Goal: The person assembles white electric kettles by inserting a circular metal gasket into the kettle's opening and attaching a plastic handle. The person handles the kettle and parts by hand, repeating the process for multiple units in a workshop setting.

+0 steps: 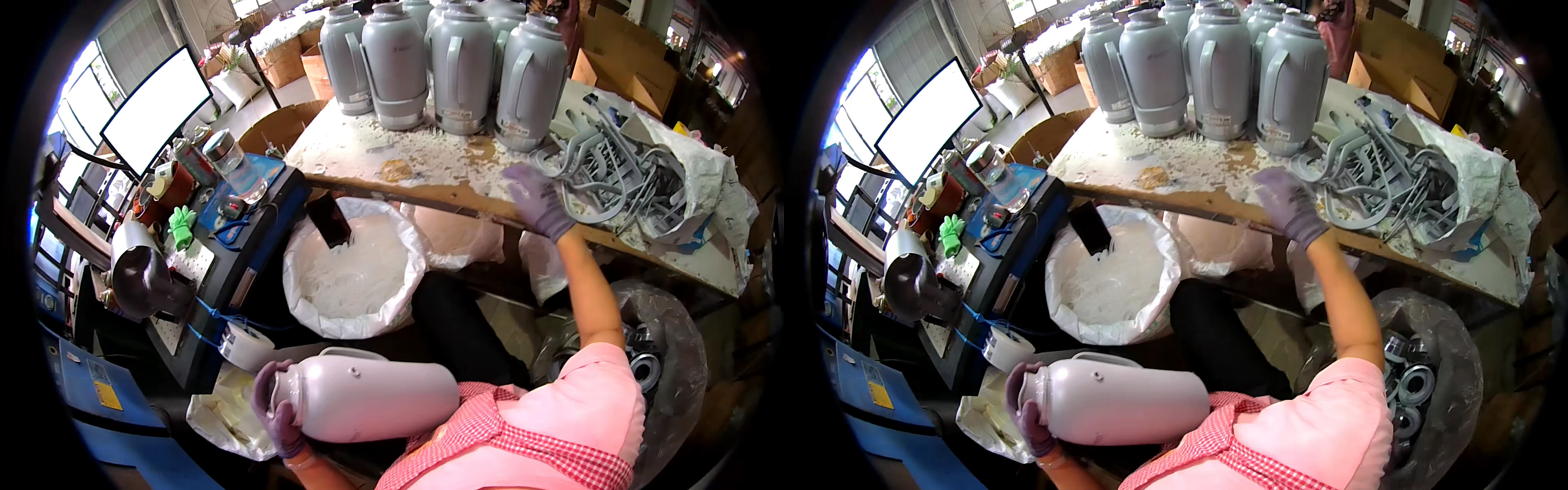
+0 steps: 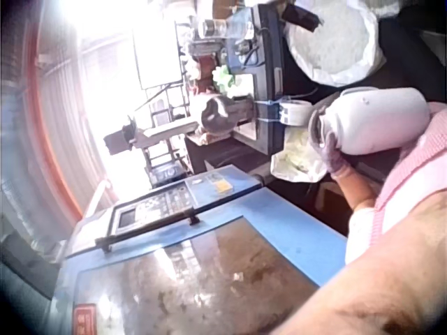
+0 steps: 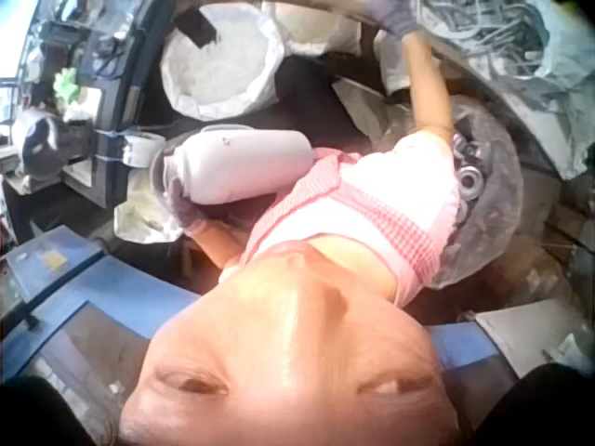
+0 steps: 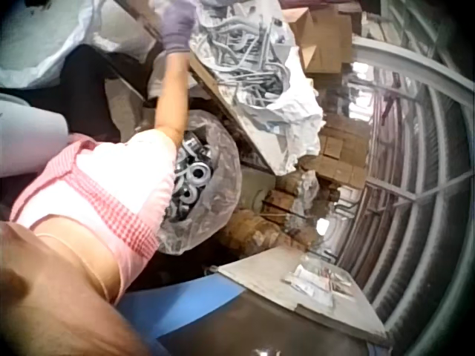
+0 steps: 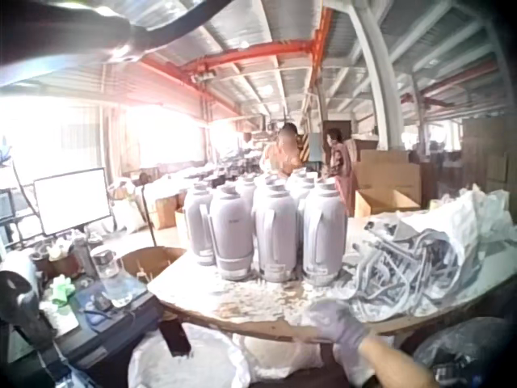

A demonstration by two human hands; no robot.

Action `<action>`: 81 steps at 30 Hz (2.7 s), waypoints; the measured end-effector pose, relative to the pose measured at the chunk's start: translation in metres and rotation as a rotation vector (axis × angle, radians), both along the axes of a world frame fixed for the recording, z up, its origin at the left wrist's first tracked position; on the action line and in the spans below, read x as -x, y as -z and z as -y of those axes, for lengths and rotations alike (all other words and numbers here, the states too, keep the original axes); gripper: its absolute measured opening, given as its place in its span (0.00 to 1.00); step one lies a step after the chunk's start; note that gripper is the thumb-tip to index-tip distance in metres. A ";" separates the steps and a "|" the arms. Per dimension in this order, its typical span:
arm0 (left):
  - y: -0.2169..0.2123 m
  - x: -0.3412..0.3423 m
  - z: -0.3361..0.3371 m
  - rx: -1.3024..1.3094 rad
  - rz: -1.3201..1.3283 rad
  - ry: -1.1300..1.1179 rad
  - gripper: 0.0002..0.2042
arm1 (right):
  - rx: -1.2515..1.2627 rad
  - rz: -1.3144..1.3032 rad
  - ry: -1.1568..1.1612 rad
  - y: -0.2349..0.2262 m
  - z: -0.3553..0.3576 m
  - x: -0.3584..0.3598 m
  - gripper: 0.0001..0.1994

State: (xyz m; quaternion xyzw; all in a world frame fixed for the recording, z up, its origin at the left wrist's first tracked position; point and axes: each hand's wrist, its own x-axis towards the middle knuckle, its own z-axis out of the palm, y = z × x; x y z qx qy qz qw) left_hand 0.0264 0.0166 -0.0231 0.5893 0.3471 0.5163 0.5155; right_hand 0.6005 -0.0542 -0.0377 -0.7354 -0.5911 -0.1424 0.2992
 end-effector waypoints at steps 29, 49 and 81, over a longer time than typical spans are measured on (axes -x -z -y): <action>-0.020 -0.062 0.062 -0.673 -0.412 0.115 0.52 | 0.905 0.595 0.305 0.001 0.036 -0.092 0.30; -0.022 -0.101 0.070 -0.701 -0.430 0.064 0.41 | 0.623 -0.156 -1.119 -0.141 0.034 0.263 0.31; 0.003 -0.014 0.114 -0.776 -0.279 -0.202 0.58 | -0.014 -2.296 -0.782 -0.001 -0.036 0.324 0.14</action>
